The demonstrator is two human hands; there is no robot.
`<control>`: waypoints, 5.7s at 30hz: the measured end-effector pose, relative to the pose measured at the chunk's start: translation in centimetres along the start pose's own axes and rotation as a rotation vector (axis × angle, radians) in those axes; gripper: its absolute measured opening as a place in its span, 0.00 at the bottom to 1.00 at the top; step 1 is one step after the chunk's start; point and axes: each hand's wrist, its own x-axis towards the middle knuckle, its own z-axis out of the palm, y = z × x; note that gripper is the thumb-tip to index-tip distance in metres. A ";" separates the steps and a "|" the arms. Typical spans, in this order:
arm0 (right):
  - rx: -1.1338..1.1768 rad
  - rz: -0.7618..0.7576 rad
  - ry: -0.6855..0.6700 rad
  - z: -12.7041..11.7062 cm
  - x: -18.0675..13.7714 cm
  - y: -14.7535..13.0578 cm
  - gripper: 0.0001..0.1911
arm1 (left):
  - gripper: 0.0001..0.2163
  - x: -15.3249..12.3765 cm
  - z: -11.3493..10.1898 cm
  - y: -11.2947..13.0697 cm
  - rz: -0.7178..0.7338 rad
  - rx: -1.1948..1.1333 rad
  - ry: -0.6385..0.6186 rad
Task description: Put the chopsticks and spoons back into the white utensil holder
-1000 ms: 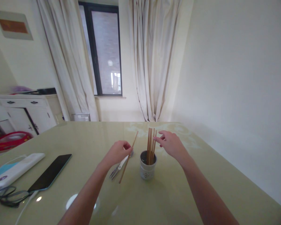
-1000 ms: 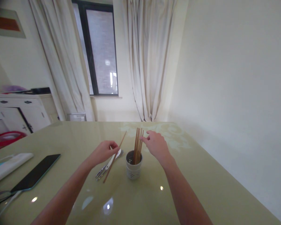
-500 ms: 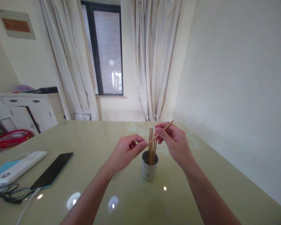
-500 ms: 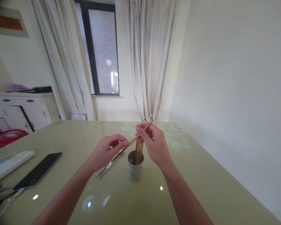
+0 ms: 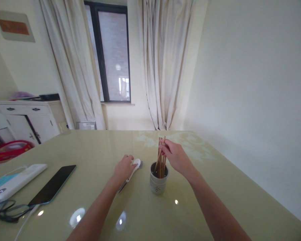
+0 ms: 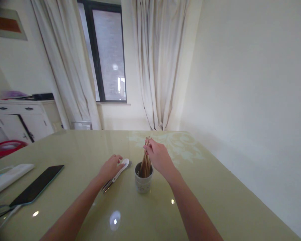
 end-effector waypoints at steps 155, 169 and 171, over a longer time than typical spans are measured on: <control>0.188 0.010 0.155 8.2 -9.6 8.5 0.47 | 0.22 -6.0 6.7 2.8 0.544 -0.510 -0.028; 0.021 0.272 0.396 2.4 -7.6 13.3 0.37 | 0.14 -6.6 6.4 3.2 0.568 -0.319 0.072; 0.002 0.311 0.436 1.1 -7.7 14.4 0.38 | 0.13 -6.6 6.4 3.3 0.571 -0.312 0.078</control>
